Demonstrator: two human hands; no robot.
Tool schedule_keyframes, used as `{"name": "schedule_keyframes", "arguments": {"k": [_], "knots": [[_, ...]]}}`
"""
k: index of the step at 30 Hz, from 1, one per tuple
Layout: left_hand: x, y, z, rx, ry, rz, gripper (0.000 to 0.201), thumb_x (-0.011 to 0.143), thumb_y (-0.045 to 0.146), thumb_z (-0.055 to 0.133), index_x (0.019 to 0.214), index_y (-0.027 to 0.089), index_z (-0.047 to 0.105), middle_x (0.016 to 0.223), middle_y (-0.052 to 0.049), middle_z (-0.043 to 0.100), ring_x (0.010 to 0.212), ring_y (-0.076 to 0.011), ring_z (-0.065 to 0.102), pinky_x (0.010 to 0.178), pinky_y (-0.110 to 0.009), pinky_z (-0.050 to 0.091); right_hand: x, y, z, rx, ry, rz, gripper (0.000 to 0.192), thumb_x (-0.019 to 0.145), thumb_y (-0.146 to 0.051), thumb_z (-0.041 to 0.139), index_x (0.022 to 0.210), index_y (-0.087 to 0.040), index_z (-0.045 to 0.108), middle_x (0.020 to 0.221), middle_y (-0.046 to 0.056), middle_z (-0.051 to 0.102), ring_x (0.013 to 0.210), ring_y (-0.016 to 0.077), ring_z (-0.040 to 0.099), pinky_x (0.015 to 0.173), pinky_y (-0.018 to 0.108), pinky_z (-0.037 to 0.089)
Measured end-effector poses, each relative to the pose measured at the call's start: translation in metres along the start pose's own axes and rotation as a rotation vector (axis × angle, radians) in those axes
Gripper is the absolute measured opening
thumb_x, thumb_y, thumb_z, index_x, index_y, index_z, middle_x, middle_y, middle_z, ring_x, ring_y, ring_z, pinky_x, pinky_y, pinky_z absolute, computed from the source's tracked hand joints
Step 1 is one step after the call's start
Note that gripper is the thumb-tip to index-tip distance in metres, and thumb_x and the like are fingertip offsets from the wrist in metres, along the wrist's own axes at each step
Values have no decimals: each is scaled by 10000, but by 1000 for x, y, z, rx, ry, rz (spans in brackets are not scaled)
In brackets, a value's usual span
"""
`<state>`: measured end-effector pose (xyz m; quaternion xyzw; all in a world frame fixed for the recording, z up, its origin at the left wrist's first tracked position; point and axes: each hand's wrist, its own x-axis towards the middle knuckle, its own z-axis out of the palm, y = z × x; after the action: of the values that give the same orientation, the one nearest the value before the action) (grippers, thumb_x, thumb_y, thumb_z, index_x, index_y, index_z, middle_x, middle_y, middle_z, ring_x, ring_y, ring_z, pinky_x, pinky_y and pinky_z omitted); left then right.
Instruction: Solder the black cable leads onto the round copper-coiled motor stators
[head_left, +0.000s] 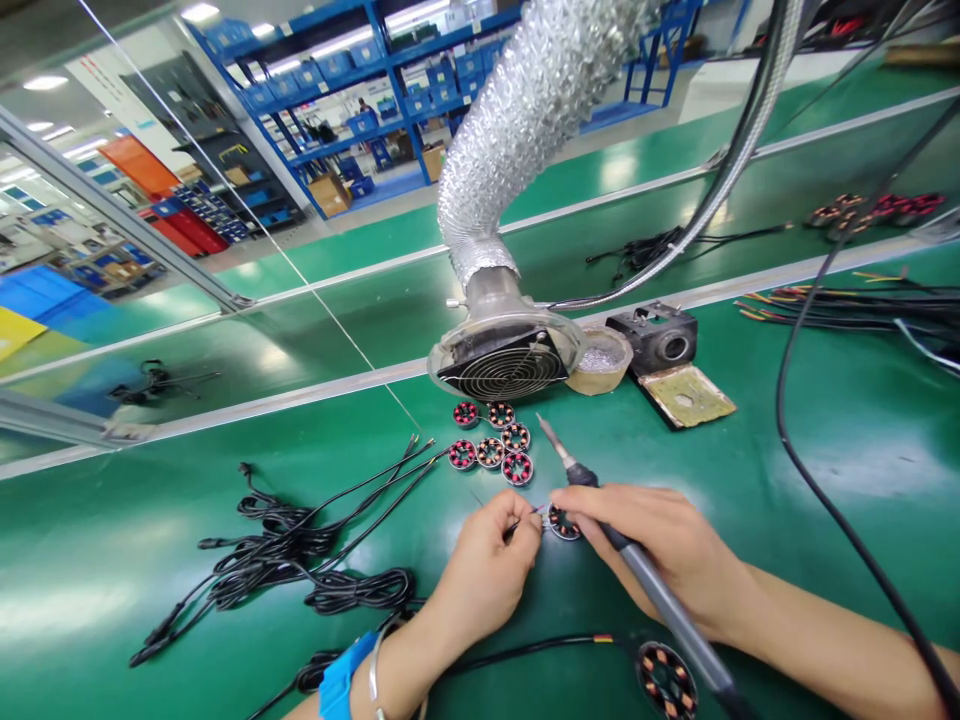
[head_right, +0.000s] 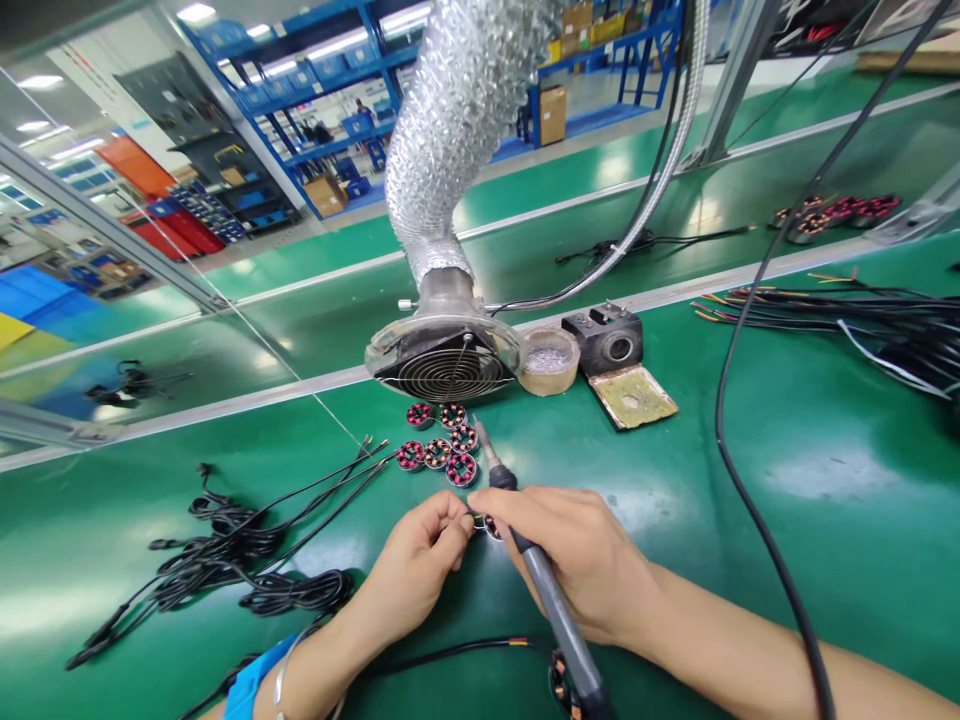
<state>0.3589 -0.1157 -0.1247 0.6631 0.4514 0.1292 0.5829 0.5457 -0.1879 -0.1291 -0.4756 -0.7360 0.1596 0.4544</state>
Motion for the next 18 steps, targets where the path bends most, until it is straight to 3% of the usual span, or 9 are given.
{"name": "schedule_keyframes", "arguments": {"k": [3,7,12,18], "knots": [[-1,2,1,33,21,0,271,914,373,463,709,198,438,588,61,400,564,-109,335,535,-231,274,-2,-9,-18,-12,34,65,388,913,-148,516,1291,-220,564,890,53,676,716,155,633,634,281,525],[-1,2,1,46,18,-23,277,905,378,463,697,198,436,574,62,389,554,-108,323,526,-230,261,-7,-16,-33,107,87,139,281,876,-164,503,1115,-233,634,729,28,610,588,157,552,501,290,426],[-1,0,1,49,27,-19,282,909,383,463,696,199,437,581,57,405,564,-110,340,539,-232,269,-7,-15,-34,184,85,156,179,866,-174,481,949,-231,628,656,9,585,513,149,494,485,293,374],[-1,-1,1,63,24,-12,282,922,376,447,702,199,435,581,57,405,563,-110,338,537,-238,264,-5,-15,-30,184,72,175,158,855,-177,490,922,-223,625,653,4,580,504,143,489,491,288,359]]}}
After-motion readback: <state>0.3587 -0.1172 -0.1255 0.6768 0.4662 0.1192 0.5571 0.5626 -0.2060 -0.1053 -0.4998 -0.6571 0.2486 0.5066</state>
